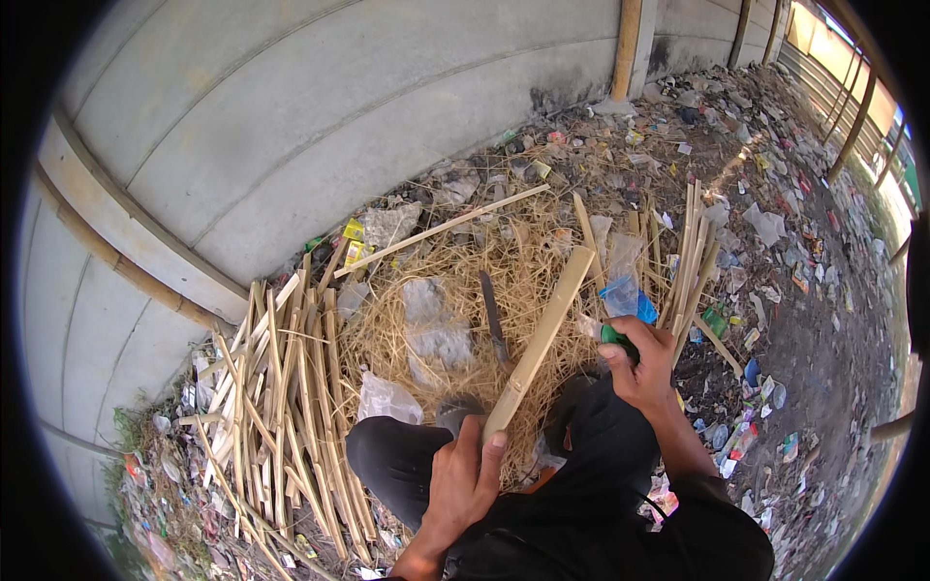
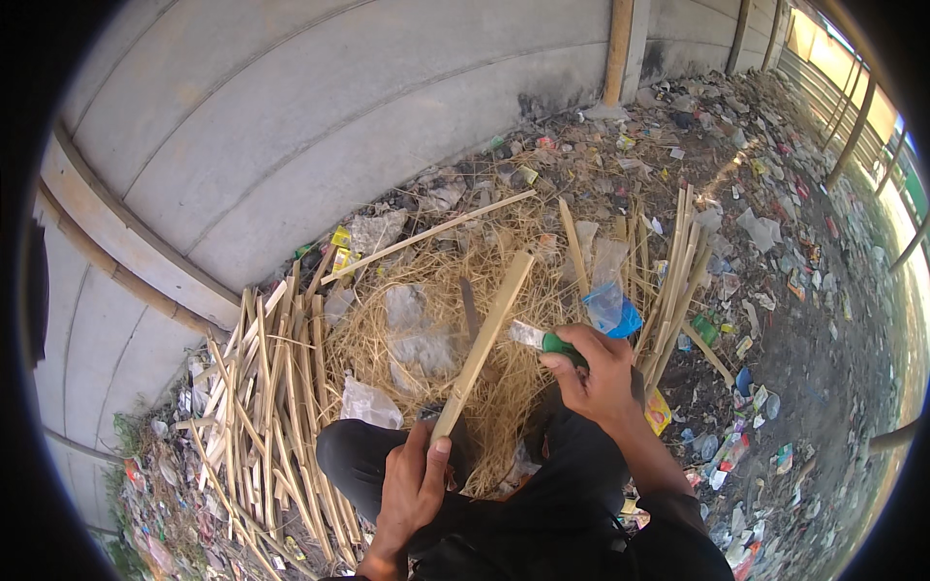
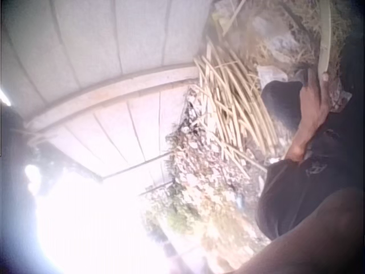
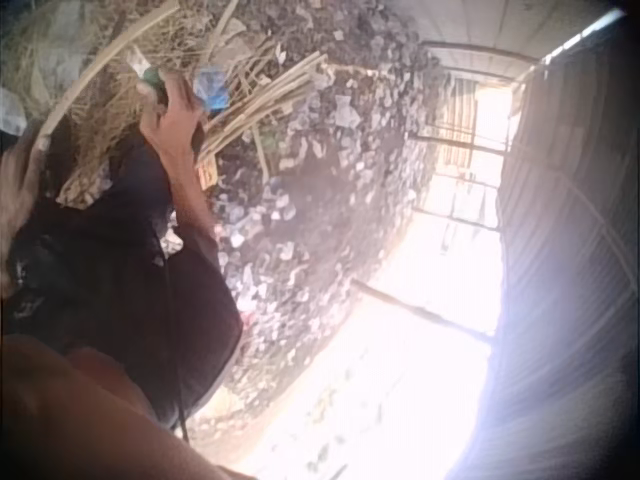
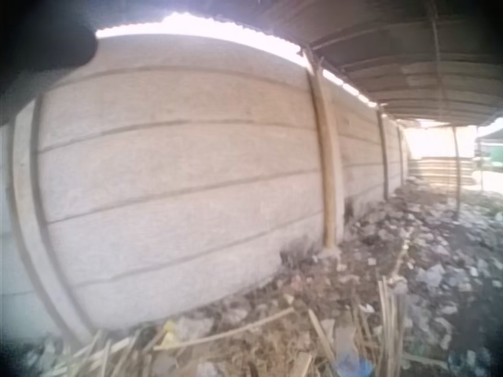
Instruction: The person sits on the ground and uses a green utility knife to shave thin strips from a long bamboo pole. They hold the pole with their left hand and scrape the blade along its length with their right hand, creating a pile of bamboo shavings.
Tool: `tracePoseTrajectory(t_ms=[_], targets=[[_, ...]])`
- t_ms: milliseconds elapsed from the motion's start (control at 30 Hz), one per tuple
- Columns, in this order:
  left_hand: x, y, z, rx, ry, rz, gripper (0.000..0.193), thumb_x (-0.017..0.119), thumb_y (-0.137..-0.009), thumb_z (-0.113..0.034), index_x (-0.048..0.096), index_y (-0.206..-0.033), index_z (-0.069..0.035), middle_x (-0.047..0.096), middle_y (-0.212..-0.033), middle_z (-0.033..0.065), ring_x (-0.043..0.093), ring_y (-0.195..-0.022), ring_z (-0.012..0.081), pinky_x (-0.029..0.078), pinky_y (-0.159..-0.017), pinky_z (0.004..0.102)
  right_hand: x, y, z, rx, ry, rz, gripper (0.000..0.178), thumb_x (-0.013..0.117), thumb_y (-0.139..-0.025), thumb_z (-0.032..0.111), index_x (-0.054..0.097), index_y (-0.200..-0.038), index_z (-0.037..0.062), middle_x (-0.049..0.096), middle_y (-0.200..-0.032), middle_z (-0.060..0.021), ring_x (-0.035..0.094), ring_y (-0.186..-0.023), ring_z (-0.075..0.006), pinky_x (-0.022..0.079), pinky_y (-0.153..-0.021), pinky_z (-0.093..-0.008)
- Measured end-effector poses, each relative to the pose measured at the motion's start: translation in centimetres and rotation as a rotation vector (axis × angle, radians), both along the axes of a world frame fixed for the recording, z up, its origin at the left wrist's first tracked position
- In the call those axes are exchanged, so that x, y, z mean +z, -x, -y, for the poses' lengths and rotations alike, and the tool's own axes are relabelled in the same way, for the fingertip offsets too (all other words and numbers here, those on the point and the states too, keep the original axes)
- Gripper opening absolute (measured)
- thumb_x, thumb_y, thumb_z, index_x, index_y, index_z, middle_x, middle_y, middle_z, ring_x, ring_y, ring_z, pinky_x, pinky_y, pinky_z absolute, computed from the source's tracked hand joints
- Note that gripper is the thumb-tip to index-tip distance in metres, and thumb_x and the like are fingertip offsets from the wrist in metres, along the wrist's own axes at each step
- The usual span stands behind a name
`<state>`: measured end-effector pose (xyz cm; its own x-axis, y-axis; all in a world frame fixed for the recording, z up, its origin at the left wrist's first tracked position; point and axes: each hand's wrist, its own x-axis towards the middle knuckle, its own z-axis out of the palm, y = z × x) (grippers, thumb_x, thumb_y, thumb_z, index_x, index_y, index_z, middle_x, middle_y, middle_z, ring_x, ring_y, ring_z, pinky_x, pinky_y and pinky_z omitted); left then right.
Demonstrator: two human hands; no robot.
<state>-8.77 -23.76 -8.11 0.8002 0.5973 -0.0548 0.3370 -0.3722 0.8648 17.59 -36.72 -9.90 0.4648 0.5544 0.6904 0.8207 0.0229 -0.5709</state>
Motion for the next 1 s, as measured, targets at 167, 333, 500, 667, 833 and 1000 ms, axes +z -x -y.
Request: tracePoseTrajectory(t_ms=[167, 333, 500, 667, 833, 1000], targets=[[0.9, -0.8, 0.1, -0.025, 0.1, 0.025, 0.036, 0.047, -0.116, -0.033, 0.051, -0.109, 0.002, 0.06, -0.07, 0.0264, 0.06, -0.066, 0.0536, 0.043, -0.06, 0.0577, 0.0, 3.2, -0.9, 0.206, 0.104, 0.07, 0.029, 0.087, -0.087, 0.024, 0.072, -0.103, 0.0062, 0.075, -0.083, -0.0071, 0.072, -0.063, -0.0247, 0.054, -0.055, -0.034], [1.5, -1.4, 0.5, -0.063, 0.044, 0.029, 0.033, 0.044, -0.116, -0.031, 0.05, -0.11, 0.001, 0.062, -0.073, 0.0281, 0.062, -0.069, 0.0546, 0.044, -0.061, 0.0598, 0.1, 3.7, -1.0, 0.23, 0.154, 0.111, 0.032, 0.088, -0.086, 0.029, 0.073, -0.106, 0.0086, 0.075, -0.082, -0.0041, 0.071, -0.062, -0.0216, 0.053, -0.054, -0.0332], [0.9, -1.7, 1.0, -0.015, -0.12, 0.025, 0.029, 0.045, -0.116, -0.029, 0.05, -0.112, 0.0, 0.062, -0.073, 0.0284, 0.063, -0.07, 0.0551, 0.046, -0.061, 0.0614, 0.4, 3.7, -1.4, 0.213, 0.194, 0.104, 0.033, 0.088, -0.087, 0.03, 0.075, -0.109, 0.0102, 0.074, -0.083, -0.0035, 0.071, -0.062, -0.0208, 0.054, -0.054, -0.0334], [0.1, -1.3, 0.6, -0.03, -0.141, -0.005, 0.028, 0.046, -0.115, -0.028, 0.049, -0.108, -0.001, 0.062, -0.071, 0.0277, 0.063, -0.067, 0.0542, 0.047, -0.059, 0.0605, 0.3, 3.1, -1.5, 0.191, 0.18, 0.136, 0.027, 0.087, -0.088, 0.027, 0.076, -0.106, 0.0093, 0.075, -0.084, -0.0053, 0.073, -0.064, -0.0234, 0.054, -0.055, -0.0338], [-0.1, -0.1, 1.2, -0.052, -0.063, -0.052, 0.027, 0.047, -0.115, -0.027, 0.049, -0.106, -0.002, 0.062, -0.069, 0.0269, 0.063, -0.066, 0.0535, 0.047, -0.058, 0.06, 0.7, -1.4, -1.2, -0.071, 0.04, 0.033, 0.023, 0.082, -0.093, 0.019, 0.074, -0.105, 0.002, 0.075, -0.084, -0.0109, 0.072, -0.065, -0.0267, 0.054, -0.058, -0.0341], [-0.5, 0.9, 2.0, -0.092, -0.091, -0.049, 0.025, 0.051, -0.113, -0.026, 0.051, -0.108, -0.002, 0.066, -0.072, 0.0265, 0.066, -0.069, 0.0526, 0.05, -0.059, 0.0577, 2.2, -5.0, 0.7, -0.342, 0.044, -0.059, 0.024, 0.077, -0.1, 0.022, 0.072, -0.107, -0.0002, 0.073, -0.082, -0.0115, 0.068, -0.064, -0.0178, 0.051, -0.06, -0.0316]])
